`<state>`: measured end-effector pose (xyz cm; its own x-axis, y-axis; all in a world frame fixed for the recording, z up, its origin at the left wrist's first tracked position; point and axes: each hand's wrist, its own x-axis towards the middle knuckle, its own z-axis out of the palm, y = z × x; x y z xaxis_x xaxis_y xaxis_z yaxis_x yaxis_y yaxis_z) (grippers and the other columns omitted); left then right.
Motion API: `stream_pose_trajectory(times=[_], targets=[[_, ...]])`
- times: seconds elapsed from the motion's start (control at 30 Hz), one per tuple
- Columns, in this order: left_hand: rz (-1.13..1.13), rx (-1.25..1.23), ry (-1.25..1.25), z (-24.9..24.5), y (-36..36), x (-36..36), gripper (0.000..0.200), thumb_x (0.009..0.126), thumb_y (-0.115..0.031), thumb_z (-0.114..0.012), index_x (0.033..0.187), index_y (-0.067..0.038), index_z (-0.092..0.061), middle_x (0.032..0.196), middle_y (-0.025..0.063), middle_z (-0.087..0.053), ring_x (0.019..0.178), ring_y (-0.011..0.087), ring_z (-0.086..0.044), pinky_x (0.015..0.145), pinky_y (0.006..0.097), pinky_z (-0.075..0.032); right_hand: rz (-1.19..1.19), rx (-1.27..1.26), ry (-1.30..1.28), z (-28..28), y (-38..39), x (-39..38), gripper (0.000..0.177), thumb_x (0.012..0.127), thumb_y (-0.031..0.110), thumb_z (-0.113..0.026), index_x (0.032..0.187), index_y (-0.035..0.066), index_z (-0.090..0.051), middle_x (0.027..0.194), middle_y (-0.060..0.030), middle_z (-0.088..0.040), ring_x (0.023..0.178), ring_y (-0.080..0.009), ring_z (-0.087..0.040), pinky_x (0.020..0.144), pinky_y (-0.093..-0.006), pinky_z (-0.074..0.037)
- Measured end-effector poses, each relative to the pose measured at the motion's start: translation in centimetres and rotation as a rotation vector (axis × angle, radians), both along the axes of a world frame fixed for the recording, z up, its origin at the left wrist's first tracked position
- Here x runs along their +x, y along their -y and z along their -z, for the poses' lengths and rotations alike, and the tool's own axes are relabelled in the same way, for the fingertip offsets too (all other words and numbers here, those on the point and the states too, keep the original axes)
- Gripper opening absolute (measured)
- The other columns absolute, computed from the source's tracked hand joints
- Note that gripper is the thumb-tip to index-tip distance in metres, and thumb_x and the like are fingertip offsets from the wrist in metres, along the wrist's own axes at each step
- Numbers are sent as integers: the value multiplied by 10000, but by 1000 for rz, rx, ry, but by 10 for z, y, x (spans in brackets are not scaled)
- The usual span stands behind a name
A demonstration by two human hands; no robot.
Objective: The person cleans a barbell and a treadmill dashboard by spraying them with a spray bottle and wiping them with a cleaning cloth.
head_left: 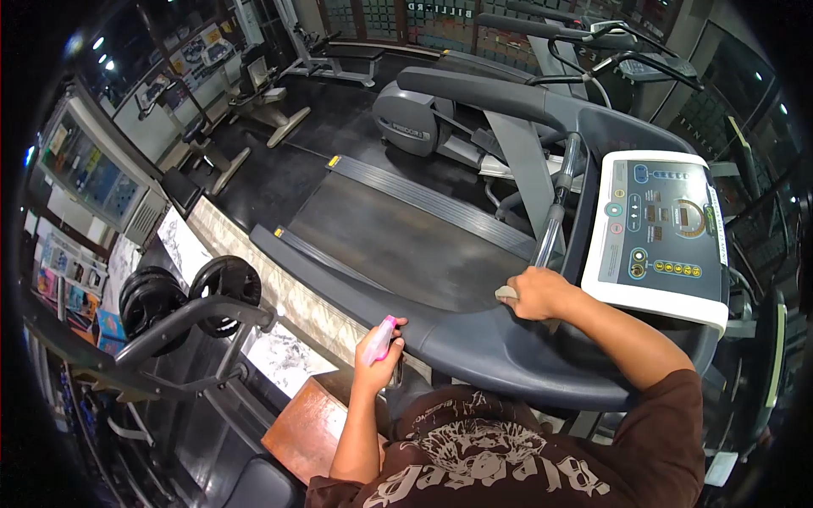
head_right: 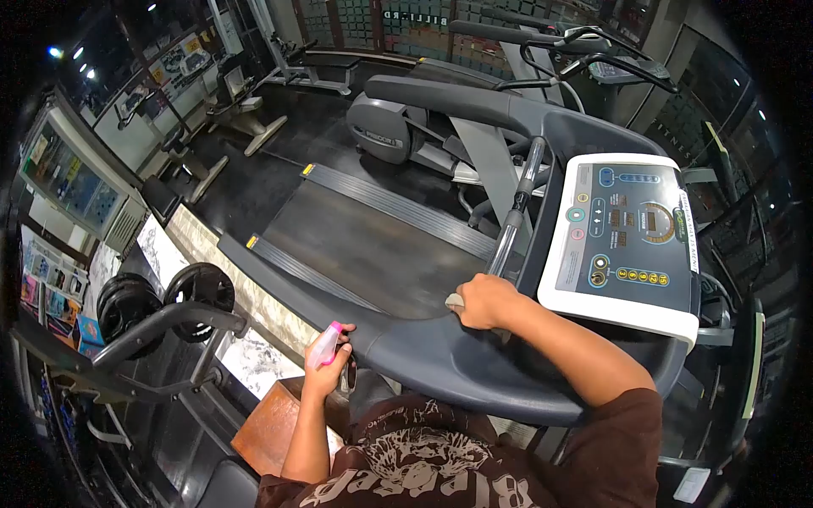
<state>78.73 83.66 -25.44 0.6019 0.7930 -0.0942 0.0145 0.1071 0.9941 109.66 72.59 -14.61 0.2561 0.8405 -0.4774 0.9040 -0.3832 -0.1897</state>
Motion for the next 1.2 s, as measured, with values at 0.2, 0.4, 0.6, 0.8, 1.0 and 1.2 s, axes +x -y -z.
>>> stream_pose_trajectory(times=[0.2,0.4,0.6,0.8,1.0,1.2], targets=[[8,112,-70,-14,4,-2,317,881,-24,-671,1198,-20,-666,1113,43,-675,954,107,-579,885,258,-467,-48,75,-40,-1,11,-11,367,906,359,-613,1017,19,-692,891,-267,-703,902,-424,-687,840,-500,-540],[68,189,-59,-5,-4,-13,379,856,-13,-697,1233,-31,-659,1020,20,-649,949,92,-574,846,249,-467,-161,38,-133,-26,14,-88,389,920,362,-599,1126,34,-632,963,-264,-683,864,-450,-678,778,-505,-550],[-96,-173,113,11,7,-48,225,865,7,-682,1085,34,-641,1125,109,-679,780,130,-647,705,280,-534,-234,173,11,-14,13,-117,425,922,446,-617,1083,54,-647,1009,-194,-618,865,-385,-669,719,-484,-564],[-258,-133,-4,68,-3,-107,156,877,12,-672,1018,28,-607,1006,111,-678,682,149,-642,631,278,-538,-310,352,36,11,-26,-133,382,912,453,-635,989,79,-649,988,-149,-577,891,-343,-641,691,-464,-564],[-394,-167,-87,77,-21,-143,215,855,-51,-735,1033,17,-636,902,54,-669,684,125,-626,627,281,-530,-236,490,4,46,-96,-163,322,922,409,-634,954,88,-628,995,-136,-577,903,-344,-635,706,-478,-558],[-315,-146,-116,68,-28,-139,245,851,-99,-755,1035,10,-636,825,49,-660,652,116,-626,624,276,-525,-41,570,-10,63,-141,-179,293,915,387,-644,972,99,-638,982,-124,-605,917,-351,-648,733,-501,-539]])
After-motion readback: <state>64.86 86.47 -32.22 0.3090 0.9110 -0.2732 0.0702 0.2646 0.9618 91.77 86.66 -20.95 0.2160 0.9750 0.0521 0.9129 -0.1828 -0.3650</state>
